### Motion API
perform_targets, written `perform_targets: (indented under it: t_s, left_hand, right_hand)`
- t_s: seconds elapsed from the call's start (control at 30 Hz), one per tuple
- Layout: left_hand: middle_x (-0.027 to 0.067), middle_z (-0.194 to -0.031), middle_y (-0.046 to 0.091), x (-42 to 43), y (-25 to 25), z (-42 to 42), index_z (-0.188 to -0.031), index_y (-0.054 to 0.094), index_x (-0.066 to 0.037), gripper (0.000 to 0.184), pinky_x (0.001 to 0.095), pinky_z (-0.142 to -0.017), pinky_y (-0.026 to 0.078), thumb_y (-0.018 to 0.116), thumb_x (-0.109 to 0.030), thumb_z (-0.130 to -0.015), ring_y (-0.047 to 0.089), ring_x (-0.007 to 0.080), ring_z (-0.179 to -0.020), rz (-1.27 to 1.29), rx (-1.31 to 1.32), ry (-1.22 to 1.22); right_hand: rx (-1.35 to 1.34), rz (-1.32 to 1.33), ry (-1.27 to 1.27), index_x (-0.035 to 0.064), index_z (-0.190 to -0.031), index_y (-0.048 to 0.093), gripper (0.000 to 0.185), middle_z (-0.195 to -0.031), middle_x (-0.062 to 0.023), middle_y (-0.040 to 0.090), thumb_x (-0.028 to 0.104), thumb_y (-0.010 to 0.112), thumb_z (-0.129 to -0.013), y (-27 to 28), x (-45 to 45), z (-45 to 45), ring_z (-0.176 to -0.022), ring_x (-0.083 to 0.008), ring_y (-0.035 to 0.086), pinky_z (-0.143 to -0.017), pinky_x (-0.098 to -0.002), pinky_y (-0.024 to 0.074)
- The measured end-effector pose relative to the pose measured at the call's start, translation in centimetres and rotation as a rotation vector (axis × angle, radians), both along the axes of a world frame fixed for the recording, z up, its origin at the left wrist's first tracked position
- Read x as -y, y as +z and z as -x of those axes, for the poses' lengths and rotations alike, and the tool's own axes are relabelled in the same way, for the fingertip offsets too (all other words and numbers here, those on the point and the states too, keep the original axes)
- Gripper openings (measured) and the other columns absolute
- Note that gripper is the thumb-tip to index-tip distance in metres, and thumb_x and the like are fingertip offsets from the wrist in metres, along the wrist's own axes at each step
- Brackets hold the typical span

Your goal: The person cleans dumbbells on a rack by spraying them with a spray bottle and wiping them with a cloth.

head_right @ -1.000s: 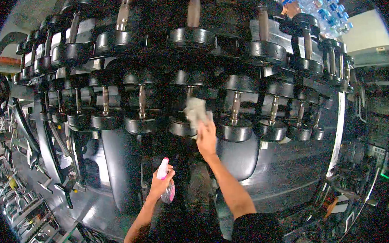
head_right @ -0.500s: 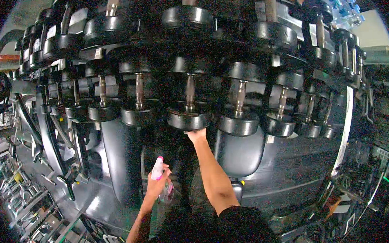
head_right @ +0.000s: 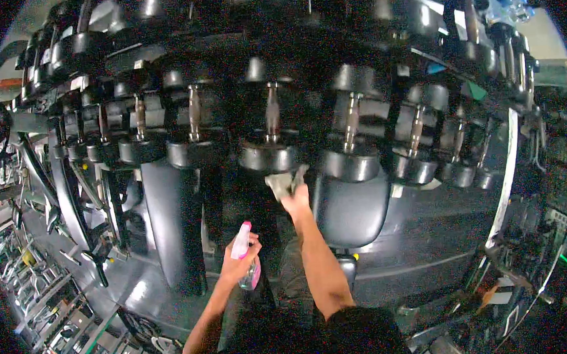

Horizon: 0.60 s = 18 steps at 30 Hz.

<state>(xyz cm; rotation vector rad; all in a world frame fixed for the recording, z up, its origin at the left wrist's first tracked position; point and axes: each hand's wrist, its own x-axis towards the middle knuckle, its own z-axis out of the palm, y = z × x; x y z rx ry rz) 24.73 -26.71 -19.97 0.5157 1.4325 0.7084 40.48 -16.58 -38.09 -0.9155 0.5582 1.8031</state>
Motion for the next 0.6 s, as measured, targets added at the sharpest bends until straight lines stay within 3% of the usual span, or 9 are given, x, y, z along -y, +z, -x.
perform_targets:
  t_s: [0.03,0.1,0.13,0.27,0.4,0.47,0.5,0.53,0.6]
  left_hand:
    - [0.0018,-0.077,0.057,0.0,0.2,0.2,-0.1,0.055,-0.002,0.02,0.0218,-0.048,0.043,0.064,-0.008,-0.083,0.052,0.0062,-0.053,-0.011,-0.024,-0.05]
    - [0.0014,-0.077,0.057,-0.1,0.2,1.0,-0.1,0.055,-0.002,0.02,0.0218,-0.048,0.043,0.064,-0.008,-0.083,0.052,0.0062,-0.053,-0.028,-0.064,-0.126]
    - [0.001,-0.076,0.057,0.1,0.4,1.4,-0.101,0.055,-0.002,0.021,0.0219,-0.048,0.043,0.064,-0.008,-0.083,0.053,0.0062,-0.053,-0.052,-0.094,-0.194]
    - [-0.001,-0.075,0.056,1.8,-1.0,3.1,-0.101,0.055,-0.003,0.02,0.0219,-0.047,0.042,0.064,-0.007,-0.083,0.051,0.0054,-0.052,-0.006,-0.027,-0.048]
    - [0.0002,-0.077,0.057,3.7,-1.9,4.4,-0.103,0.054,-0.001,0.022,0.021,-0.048,0.042,0.063,-0.004,-0.083,0.051,0.0052,-0.054,-0.023,-0.048,-0.148]
    - [0.0005,-0.077,0.057,3.9,-1.4,4.6,-0.103,0.053,-0.001,0.022,0.0208,-0.049,0.043,0.063,-0.004,-0.083,0.051,0.0051,-0.055,-0.033,-0.028,-0.151]
    - [0.0009,-0.078,0.058,4.1,-1.1,4.8,-0.104,0.053,0.0,0.023,0.0207,-0.05,0.043,0.063,-0.004,-0.083,0.051,0.005,-0.056,-0.036,-0.013,-0.157]
    - [0.0009,-0.078,0.058,4.3,-0.8,4.9,-0.104,0.053,0.0,0.023,0.0207,-0.05,0.043,0.063,-0.004,-0.083,0.051,0.005,-0.056,-0.032,-0.016,-0.153]
    - [0.0011,-0.079,0.059,4.3,-0.5,5.3,-0.103,0.053,0.001,0.023,0.0206,-0.051,0.044,0.062,-0.003,-0.083,0.052,0.0049,-0.058,-0.033,0.012,-0.161]
  right_hand:
    - [0.204,-0.096,-0.066,0.0056,-0.122,0.049,0.039,-0.119,-0.0137,0.055,0.031,0.043,-0.093,-1.3,-0.8,1.7,-0.103,-0.0322,0.055,-0.094,-0.0471,0.045]
    - [-0.239,-0.002,-0.35,0.0099,-0.106,0.058,0.029,-0.106,-0.0085,0.061,0.033,0.047,-0.092,-2.2,-4.4,4.0,-0.096,-0.0257,0.058,-0.091,-0.0467,0.0453]
    - [-0.236,-0.002,-0.388,0.0084,-0.098,0.06,0.025,-0.101,-0.0067,0.063,0.029,0.049,-0.092,-2.7,-5.5,4.8,-0.094,-0.0231,0.058,-0.089,-0.045,0.0472]
    - [-0.212,0.057,-0.261,0.0048,-0.108,0.056,0.022,-0.108,-0.0091,0.061,0.016,0.043,-0.094,0.4,-3.7,3.0,-0.095,-0.0245,0.059,-0.089,-0.0454,0.048]
    - [-0.311,0.003,-0.289,-0.0016,-0.111,0.051,0.025,-0.117,-0.0177,0.055,0.006,0.037,-0.093,4.5,0.3,0.4,-0.106,-0.0301,0.056,-0.09,-0.0438,0.0505]
    - [-0.036,-0.401,-0.061,-0.0017,-0.111,0.051,0.023,-0.118,-0.0196,0.054,0.006,0.043,-0.09,11.5,1.1,1.5,-0.109,-0.0306,0.055,-0.091,-0.0415,0.0505]
    - [-0.112,-0.324,-0.136,0.0012,-0.112,0.053,0.025,-0.127,-0.0143,0.052,0.013,0.044,-0.092,7.4,3.8,1.0,-0.12,-0.0267,0.048,-0.093,-0.0347,0.0492]
    - [-0.187,-0.06,-0.089,0.0023,-0.113,0.054,0.028,-0.127,-0.0143,0.052,0.018,0.045,-0.092,9.0,3.0,1.3,-0.115,-0.0267,0.051,-0.091,-0.0335,0.0502]
    - [-0.265,-0.167,-0.118,0.001,-0.114,0.054,0.033,-0.122,-0.0164,0.055,0.024,0.044,-0.092,4.0,3.8,2.1,-0.106,-0.0292,0.056,-0.089,-0.0387,0.0496]
